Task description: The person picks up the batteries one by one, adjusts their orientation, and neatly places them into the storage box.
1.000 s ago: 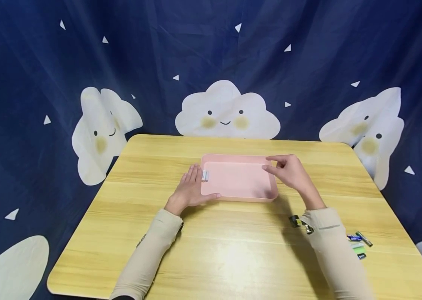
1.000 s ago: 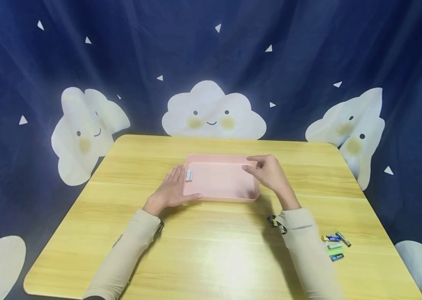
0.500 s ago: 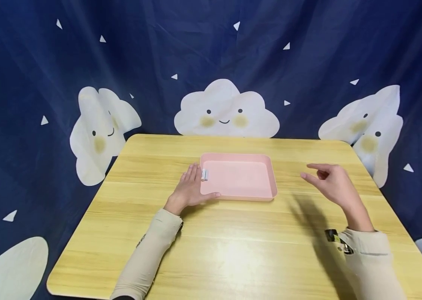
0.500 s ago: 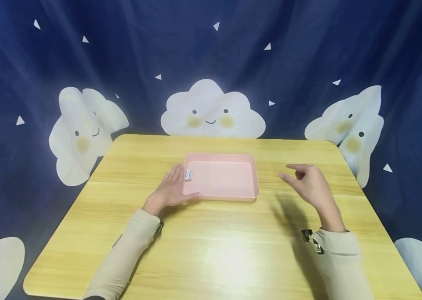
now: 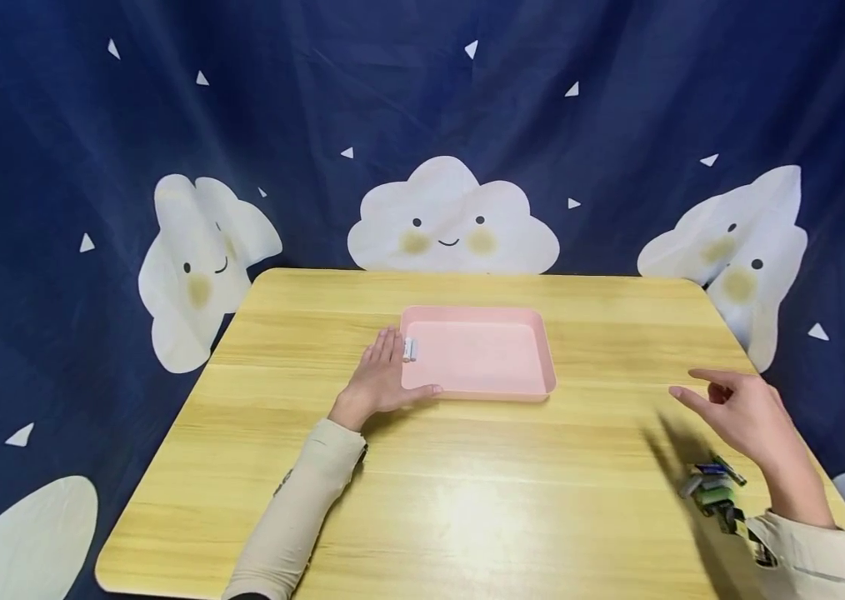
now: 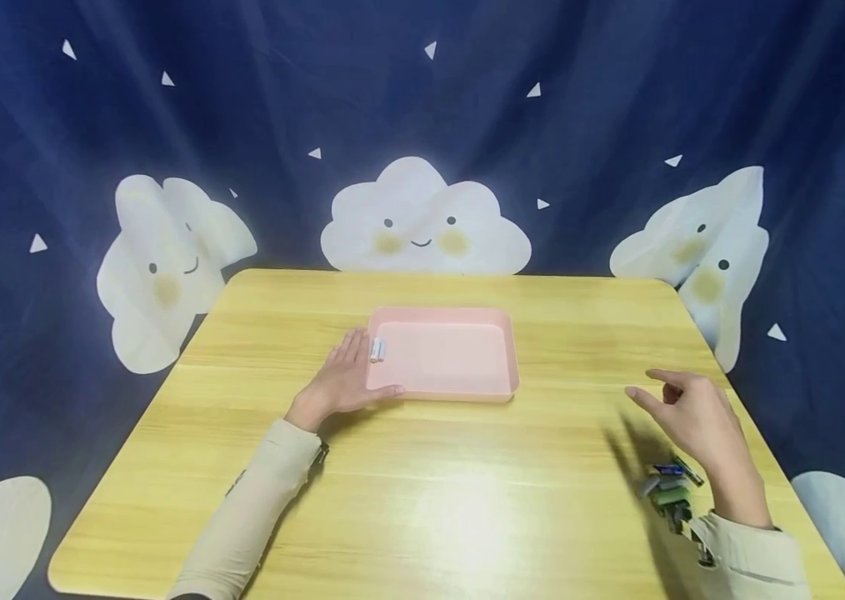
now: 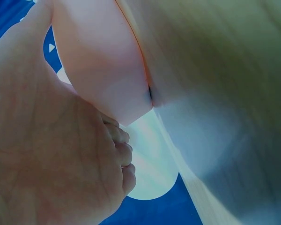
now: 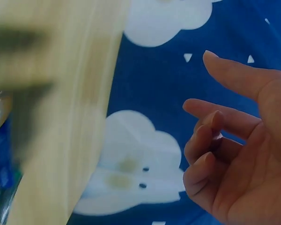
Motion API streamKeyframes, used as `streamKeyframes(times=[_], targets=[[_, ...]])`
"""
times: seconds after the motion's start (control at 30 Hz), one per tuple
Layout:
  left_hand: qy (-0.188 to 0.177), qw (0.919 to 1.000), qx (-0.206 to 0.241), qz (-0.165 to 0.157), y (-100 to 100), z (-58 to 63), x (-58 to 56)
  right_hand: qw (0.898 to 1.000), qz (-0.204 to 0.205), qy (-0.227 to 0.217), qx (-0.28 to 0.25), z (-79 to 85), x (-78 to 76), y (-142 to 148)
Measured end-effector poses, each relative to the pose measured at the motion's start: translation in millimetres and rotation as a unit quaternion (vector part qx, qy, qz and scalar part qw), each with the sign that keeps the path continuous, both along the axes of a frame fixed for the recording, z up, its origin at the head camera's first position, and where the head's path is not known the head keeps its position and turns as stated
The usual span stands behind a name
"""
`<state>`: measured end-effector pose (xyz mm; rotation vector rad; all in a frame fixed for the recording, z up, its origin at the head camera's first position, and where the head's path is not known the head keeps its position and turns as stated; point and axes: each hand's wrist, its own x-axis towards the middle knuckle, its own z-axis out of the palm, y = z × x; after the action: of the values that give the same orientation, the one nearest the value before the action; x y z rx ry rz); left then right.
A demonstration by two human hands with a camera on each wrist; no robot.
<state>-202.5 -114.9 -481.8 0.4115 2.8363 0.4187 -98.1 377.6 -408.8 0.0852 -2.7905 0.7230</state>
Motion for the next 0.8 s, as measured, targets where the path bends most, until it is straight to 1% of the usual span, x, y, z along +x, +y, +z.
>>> streamKeyframes(times=[0.17,0.23,0.4,0.47,0.6,0.7,0.8], targets=[[0.006,0.9999,-0.005,0.006,-4,1.5,-2.9,0.999,-0.011,-0.032,0.020,-7.4,9.4,12],[0.007,0.9999,-0.008,0.010,-5,3.0,-3.5,0.998,-0.014,-0.052,0.025,-11.4,12.1,16],[0.009,0.9999,0.003,0.014,-8,6.8,-3.8,0.993,-0.028,-0.102,0.046,-19.5,19.8,23],[0.004,0.9999,0.005,0.014,-7,6.5,-3.6,0.991,-0.031,-0.119,0.058,-22.8,24.4,25],[-0.003,0.9999,0.002,0.010,-4,4.4,-2.1,0.981,-0.031,-0.178,0.064,-29.5,33.8,31],[0.003,1.0000,0.000,0.007,-3,2.8,-1.7,0.972,-0.035,-0.224,0.060,-33.9,39.6,36],[0.005,1.0000,-0.004,0.006,-2,2.1,-1.4,0.966,-0.040,-0.247,0.062,-38.1,44.0,40]])
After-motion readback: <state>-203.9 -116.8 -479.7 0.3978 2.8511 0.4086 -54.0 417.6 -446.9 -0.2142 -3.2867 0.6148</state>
